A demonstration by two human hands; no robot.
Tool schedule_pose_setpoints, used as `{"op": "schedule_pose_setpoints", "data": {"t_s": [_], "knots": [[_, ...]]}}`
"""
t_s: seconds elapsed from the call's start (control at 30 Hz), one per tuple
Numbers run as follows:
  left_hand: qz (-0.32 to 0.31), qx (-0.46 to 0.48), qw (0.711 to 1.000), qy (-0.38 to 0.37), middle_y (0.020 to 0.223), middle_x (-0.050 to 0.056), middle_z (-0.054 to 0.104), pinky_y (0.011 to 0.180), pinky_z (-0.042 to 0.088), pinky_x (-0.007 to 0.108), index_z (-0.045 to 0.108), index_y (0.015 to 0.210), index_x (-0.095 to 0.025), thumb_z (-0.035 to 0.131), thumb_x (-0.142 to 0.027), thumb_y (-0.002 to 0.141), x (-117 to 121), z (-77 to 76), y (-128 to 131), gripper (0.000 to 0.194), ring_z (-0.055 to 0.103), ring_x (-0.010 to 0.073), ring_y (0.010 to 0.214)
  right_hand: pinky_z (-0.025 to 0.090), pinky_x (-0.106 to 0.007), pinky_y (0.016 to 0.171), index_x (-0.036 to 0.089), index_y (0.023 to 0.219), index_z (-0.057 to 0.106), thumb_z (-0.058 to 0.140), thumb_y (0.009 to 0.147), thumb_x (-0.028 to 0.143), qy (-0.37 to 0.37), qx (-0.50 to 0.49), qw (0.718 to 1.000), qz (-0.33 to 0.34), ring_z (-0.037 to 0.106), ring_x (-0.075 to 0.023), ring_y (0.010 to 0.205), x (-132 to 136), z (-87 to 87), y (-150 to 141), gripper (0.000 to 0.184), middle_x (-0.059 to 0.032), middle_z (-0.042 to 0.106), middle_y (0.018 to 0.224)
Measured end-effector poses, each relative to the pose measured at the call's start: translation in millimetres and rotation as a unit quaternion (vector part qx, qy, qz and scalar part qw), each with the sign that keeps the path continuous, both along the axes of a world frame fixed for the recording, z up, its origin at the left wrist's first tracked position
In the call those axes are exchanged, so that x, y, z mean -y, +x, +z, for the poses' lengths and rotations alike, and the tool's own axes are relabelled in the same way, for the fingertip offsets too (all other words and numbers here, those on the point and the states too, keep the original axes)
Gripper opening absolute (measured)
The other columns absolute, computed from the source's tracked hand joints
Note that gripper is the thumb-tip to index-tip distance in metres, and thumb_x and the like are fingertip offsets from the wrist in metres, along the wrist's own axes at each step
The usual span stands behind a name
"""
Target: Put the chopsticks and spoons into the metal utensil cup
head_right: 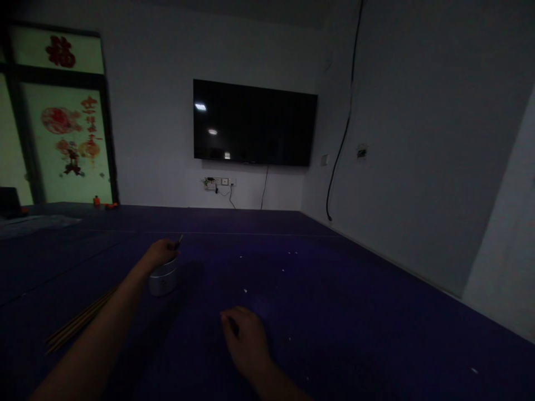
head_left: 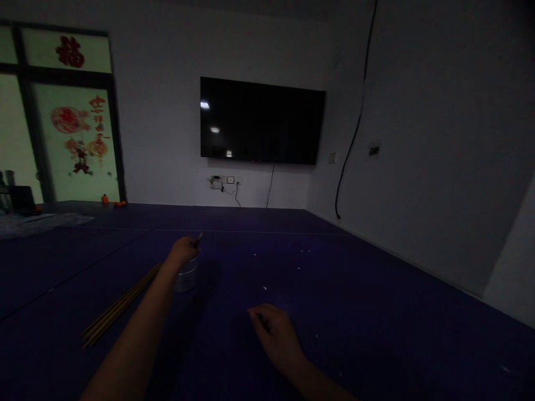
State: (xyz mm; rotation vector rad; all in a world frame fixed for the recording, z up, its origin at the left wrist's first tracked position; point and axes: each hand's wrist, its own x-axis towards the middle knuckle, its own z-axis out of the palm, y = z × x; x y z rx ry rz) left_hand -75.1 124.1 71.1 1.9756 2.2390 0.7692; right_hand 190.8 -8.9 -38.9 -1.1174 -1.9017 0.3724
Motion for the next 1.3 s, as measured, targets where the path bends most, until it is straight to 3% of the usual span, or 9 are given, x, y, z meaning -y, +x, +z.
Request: {"op": "schedule_pose_setpoints", "data": {"t_s": [0.63, 0.9, 1.3], "knots": [[0.011, -0.017, 1.000, 0.006, 0.067, 0.002, 0.066, 0.057, 0.038, 0.020, 0.066, 0.063, -0.019, 0.059, -0.022, 0.070, -1.4, -1.1, -1.7, 0.010, 0.064, 0.0180, 0.074, 0.047, -0.028, 0.070, 0.021, 0.088, 0.070, 0.042, 0.092, 0.036, -0.003, -0.003, 1.000, 0.000, 0.064, -0.0167, 0.076, 1.9, 2.7, -0.5, 0.032, -0.0040, 0.070, 0.085], [0.011, -0.001, 0.999, 0.033, 0.069, 0.003, 0.067, 0.061, 0.040, 0.021, 0.067, 0.068, -0.019, 0.061, -0.021, 0.068, -1.7, -1.4, -4.6, 0.007, 0.064, 0.0191, 0.077, 0.046, -0.029, 0.071, 0.021, 0.089, 0.070, 0.044, 0.092, 0.032, -0.007, 0.002, 1.000, -0.002, 0.064, -0.0173, 0.078, 1.9, 2.2, -1.3, 0.029, -0.0042, 0.070, 0.085], [0.015, 0.048, 0.991, 0.125, 0.083, 0.005, 0.070, 0.069, 0.043, 0.023, 0.068, 0.081, -0.015, 0.056, -0.023, 0.073, 14.2, 21.1, -6.2, 0.017, 0.063, 0.0203, 0.085, 0.046, -0.028, 0.072, 0.021, 0.091, 0.070, 0.044, 0.091, 0.030, -0.010, 0.000, 1.000, 0.004, 0.064, -0.0163, 0.078, 0.6, 0.6, -0.9, 0.027, -0.0037, 0.070, 0.086]]}}
